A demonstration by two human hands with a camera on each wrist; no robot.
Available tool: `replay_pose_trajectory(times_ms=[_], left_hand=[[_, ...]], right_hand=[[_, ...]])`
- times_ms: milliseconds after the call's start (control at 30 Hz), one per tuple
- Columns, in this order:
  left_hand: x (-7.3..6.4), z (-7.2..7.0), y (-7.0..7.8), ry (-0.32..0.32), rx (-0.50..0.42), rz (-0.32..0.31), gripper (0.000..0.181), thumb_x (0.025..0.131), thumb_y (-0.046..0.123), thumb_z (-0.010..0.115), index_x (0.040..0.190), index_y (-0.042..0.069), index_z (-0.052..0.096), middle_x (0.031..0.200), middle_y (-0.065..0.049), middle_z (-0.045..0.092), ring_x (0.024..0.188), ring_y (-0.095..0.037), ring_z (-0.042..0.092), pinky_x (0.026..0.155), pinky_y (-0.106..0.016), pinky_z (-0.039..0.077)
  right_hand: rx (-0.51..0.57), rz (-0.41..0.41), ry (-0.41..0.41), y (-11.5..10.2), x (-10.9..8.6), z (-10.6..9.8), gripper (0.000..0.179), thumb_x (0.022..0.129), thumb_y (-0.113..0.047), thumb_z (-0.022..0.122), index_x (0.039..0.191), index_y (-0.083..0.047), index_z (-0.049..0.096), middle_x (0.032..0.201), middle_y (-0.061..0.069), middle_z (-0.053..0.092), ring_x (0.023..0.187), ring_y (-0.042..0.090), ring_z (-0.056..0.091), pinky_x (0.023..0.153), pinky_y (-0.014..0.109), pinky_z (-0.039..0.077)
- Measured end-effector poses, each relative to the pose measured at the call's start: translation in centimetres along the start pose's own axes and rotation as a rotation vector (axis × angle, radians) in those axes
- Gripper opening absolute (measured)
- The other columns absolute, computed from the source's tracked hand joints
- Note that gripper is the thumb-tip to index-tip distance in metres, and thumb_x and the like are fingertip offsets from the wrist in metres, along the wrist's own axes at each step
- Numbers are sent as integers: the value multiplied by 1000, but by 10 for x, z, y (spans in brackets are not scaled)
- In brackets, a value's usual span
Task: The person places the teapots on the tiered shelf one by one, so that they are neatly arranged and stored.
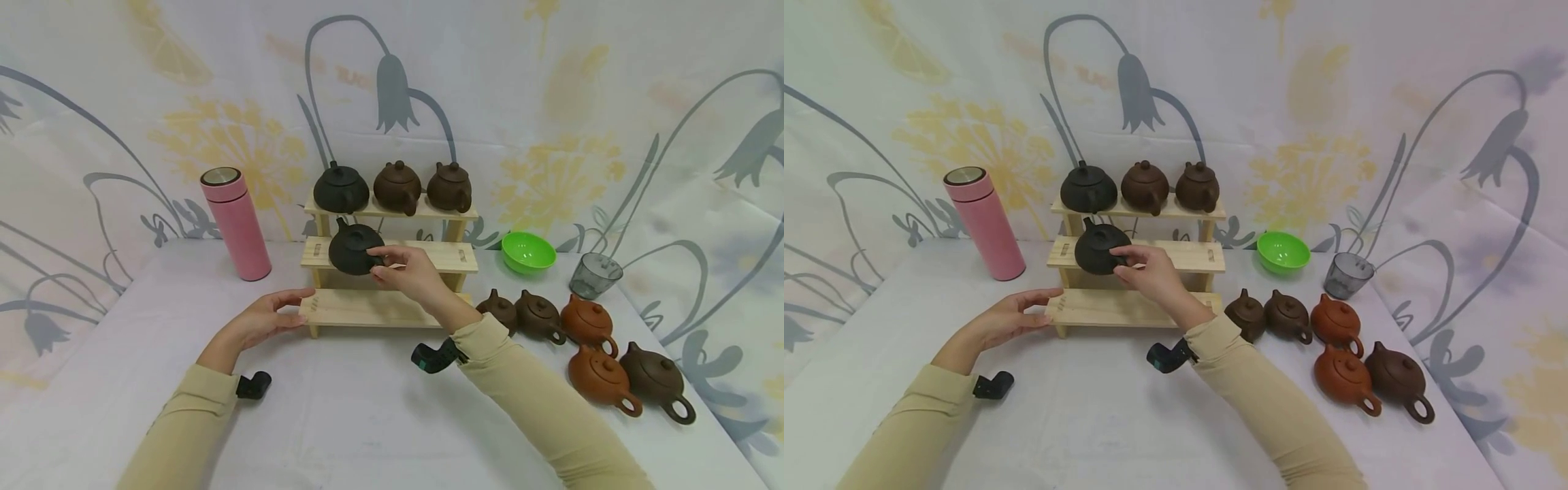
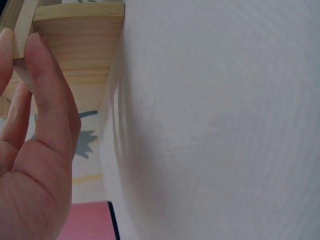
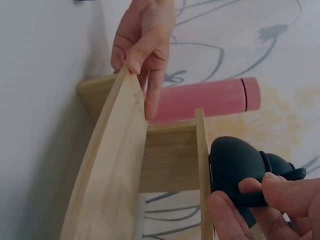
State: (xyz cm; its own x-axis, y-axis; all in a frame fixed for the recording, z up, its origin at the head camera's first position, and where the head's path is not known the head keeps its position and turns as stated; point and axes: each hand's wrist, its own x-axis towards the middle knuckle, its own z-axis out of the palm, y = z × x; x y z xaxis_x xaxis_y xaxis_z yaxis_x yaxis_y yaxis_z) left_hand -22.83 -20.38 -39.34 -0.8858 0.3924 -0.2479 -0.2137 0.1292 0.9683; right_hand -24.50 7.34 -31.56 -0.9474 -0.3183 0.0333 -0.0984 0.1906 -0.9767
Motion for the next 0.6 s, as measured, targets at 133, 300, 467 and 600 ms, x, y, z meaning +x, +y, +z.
replay_pose_trajectory(times_ms=[133,300,467,600], left_hand=[[-1,1,1,1,-13,2,60,88,-2,60,141,-5,32,135,-22,27,94,-12,53,86,-25,49],[-2,2,3,3,-13,6,61,88,-3,60,141,-6,31,134,-23,27,94,-11,53,85,-24,49],[-1,3,2,-5,-15,15,61,88,-3,60,141,-6,31,134,-24,27,94,-11,53,85,-24,49],[-1,3,2,-1,-8,11,61,88,-2,60,141,-6,31,134,-23,27,94,-11,52,85,-24,49]], right_hand=[[-3,22,11,-4,6,4,32,87,1,62,119,-1,62,91,13,53,91,31,63,80,37,53],[-18,4,2,-5,6,4,32,87,0,62,120,-2,62,91,14,57,91,32,63,79,35,53],[-35,-16,3,2,2,1,36,87,-3,64,123,-5,60,104,15,56,93,30,62,81,38,53],[-54,-43,22,5,-5,-3,39,85,-3,67,123,-6,60,109,14,56,96,28,61,82,40,52]])
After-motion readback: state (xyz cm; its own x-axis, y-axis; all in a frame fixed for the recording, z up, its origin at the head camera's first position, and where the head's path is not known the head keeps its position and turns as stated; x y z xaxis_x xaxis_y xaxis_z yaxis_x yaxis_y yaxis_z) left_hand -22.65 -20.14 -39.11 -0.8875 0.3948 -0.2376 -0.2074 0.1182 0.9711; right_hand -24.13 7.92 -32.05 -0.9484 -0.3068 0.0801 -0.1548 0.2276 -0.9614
